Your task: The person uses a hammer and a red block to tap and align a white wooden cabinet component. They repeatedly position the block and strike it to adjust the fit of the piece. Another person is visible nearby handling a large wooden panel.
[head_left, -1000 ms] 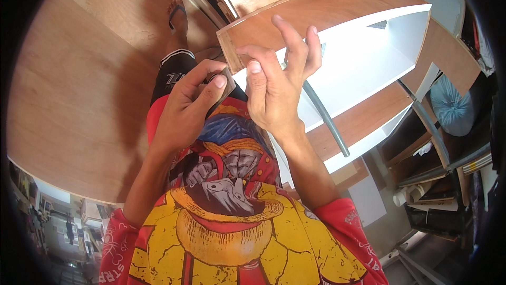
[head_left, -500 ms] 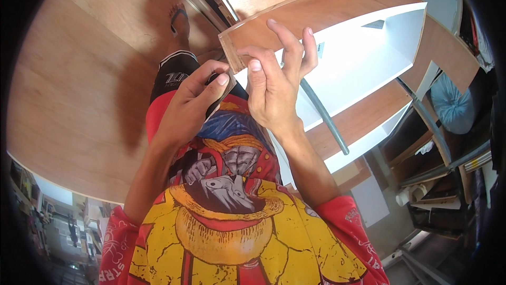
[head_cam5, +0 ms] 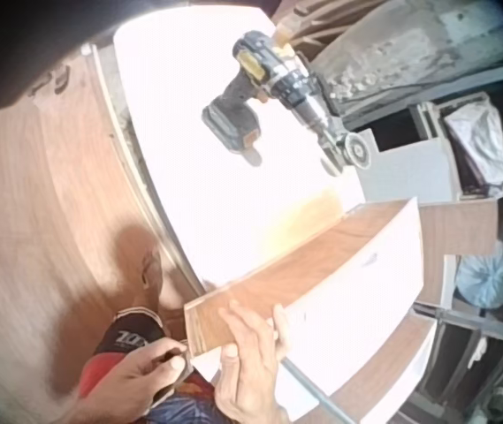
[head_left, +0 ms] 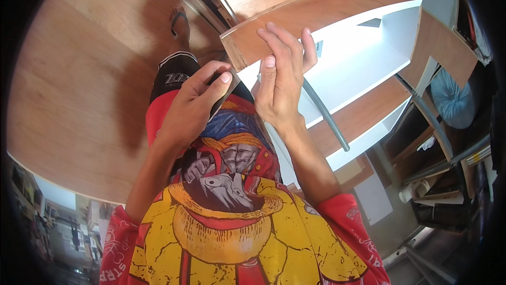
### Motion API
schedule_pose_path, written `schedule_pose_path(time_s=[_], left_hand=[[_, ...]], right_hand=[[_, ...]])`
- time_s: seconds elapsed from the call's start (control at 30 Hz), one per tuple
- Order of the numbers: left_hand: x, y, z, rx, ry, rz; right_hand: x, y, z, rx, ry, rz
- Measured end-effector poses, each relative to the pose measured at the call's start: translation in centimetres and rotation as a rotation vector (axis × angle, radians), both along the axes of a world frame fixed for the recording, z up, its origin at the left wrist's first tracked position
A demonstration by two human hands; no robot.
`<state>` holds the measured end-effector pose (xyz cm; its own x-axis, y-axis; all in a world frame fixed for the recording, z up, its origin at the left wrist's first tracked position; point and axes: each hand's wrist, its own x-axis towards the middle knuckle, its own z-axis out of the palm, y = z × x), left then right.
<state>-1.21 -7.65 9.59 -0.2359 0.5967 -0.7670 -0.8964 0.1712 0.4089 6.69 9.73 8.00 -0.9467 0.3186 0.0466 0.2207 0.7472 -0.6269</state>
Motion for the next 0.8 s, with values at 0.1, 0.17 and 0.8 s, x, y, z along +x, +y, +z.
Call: schedule_pose_path(time_s=[0.1,0.17,0.8], left_hand=[[0.6,0.5,0.3,-0.108,0.023,-0.005],[0.3,1.1,0.3,-0.154,-0.007,-0.032],[-1.0,1.4,-2.0,-0.192,0.2,0.09]], right_hand=[[0.2,-0.1,-0.1,0.01,0.005,-0.007],[0.3,-0.1,0.1,0.007,0.008,-0.021],[2.3,2.6,3.9,0.068,0.109,-0.315]])
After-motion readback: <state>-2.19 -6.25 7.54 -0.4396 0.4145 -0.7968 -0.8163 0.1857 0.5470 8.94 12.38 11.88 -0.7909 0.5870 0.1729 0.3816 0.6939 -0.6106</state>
